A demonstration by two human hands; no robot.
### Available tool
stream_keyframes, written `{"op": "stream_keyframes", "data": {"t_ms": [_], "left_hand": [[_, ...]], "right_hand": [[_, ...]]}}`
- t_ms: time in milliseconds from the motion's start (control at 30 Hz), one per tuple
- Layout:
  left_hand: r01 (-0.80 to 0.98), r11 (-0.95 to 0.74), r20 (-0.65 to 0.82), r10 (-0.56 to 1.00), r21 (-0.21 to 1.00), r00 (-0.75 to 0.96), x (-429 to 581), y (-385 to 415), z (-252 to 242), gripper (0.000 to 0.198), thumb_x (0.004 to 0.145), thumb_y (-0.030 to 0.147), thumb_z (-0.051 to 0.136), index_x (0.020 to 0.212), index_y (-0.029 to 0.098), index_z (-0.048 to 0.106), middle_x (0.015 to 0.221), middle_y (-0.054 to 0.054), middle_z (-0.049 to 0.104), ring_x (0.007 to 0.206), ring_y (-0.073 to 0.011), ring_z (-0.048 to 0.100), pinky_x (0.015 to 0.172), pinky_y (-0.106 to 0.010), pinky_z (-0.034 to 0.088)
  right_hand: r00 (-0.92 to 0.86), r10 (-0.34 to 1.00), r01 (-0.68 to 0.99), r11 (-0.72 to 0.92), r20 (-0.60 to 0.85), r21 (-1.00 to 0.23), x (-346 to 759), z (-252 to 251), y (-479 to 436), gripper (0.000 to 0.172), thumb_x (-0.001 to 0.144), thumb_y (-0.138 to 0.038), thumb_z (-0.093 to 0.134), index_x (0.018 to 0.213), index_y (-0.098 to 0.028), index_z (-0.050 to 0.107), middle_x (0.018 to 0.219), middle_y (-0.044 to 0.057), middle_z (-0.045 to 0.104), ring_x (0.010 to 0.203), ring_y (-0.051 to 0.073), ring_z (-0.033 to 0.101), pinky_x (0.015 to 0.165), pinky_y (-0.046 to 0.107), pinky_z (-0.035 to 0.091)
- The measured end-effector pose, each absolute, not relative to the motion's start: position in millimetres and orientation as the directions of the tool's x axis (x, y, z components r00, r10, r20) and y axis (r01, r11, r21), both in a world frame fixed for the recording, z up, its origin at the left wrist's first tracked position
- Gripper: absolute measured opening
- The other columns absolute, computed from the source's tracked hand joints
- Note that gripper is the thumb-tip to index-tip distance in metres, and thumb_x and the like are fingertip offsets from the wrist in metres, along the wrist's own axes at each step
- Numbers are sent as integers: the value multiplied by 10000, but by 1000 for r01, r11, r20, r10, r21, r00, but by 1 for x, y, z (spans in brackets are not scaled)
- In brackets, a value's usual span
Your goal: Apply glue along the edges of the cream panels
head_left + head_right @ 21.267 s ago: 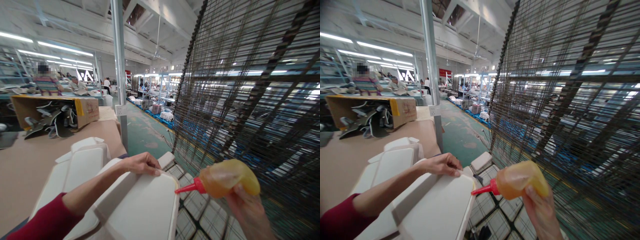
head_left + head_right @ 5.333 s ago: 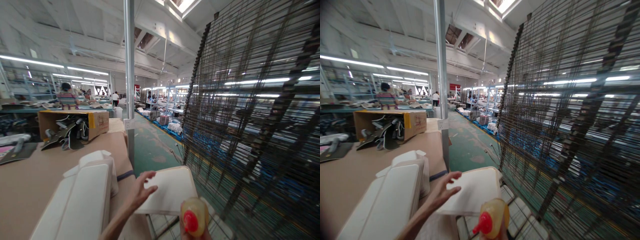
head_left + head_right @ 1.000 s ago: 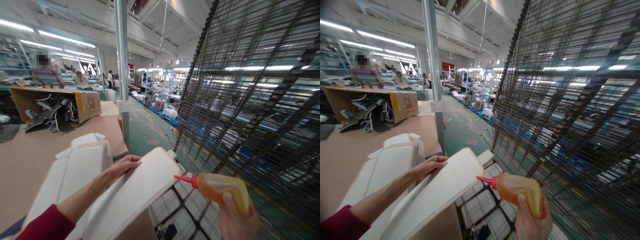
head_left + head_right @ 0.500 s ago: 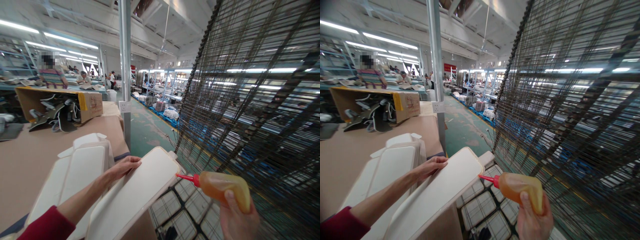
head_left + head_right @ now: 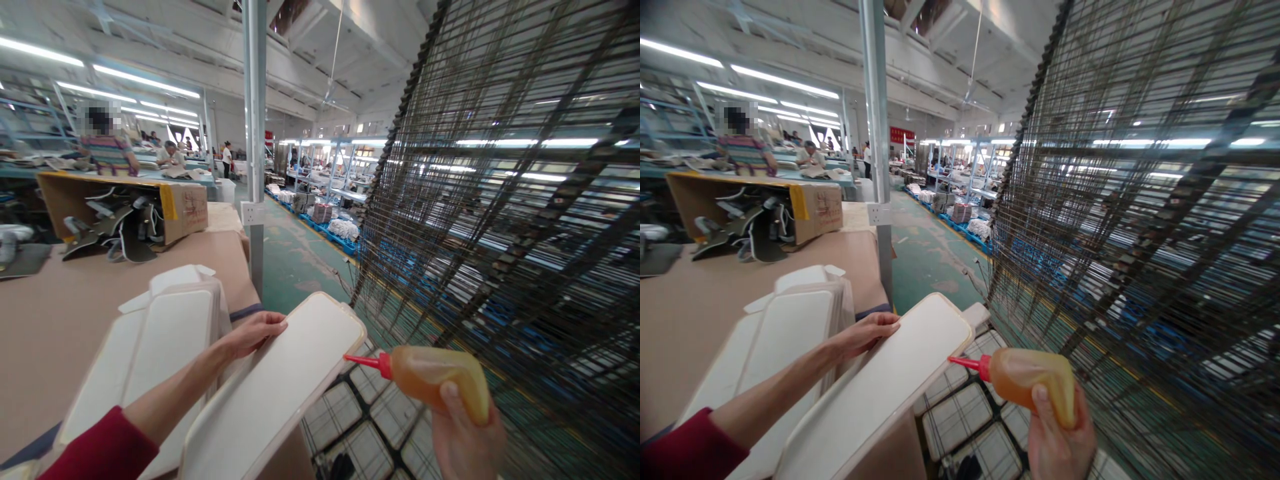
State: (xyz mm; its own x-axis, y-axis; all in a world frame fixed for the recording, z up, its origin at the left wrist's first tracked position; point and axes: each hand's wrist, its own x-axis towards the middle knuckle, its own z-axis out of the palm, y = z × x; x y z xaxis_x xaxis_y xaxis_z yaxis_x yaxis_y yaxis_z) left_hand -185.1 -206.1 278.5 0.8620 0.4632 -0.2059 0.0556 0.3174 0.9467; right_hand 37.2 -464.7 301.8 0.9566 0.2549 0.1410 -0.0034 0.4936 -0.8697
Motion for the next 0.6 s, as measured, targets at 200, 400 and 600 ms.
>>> {"op": "stream_keyframes", "data": {"t_ms": [200,400,600], "left_hand": [[57,326,-212,463,944,860,-185,-207,279,390,698,423,730,936,117,693,784,-62,713,609,-128,625,551,-205,461],[70,325,-225,469,943,854,-183,-208,281,407,694,431,731,938,109,679,774,-49,704,593,-117,613,536,-206,454],[93,322,-256,511,942,821,-181,-210,282,452,624,465,766,873,108,647,728,-33,681,555,-110,583,498,-205,399]], "right_hand": [[951,282,-27,492,130,-870,37,297,-466,434,603,-301,820,965,-197,603,894,-18,615,827,126,572,735,196,489],[952,276,-11,470,136,-882,28,299,-463,453,590,-330,817,970,-199,609,934,6,610,861,170,562,749,282,493],[955,268,-7,446,126,-895,23,299,-460,468,574,-357,817,957,-184,610,894,15,617,816,175,569,683,282,491]]}}
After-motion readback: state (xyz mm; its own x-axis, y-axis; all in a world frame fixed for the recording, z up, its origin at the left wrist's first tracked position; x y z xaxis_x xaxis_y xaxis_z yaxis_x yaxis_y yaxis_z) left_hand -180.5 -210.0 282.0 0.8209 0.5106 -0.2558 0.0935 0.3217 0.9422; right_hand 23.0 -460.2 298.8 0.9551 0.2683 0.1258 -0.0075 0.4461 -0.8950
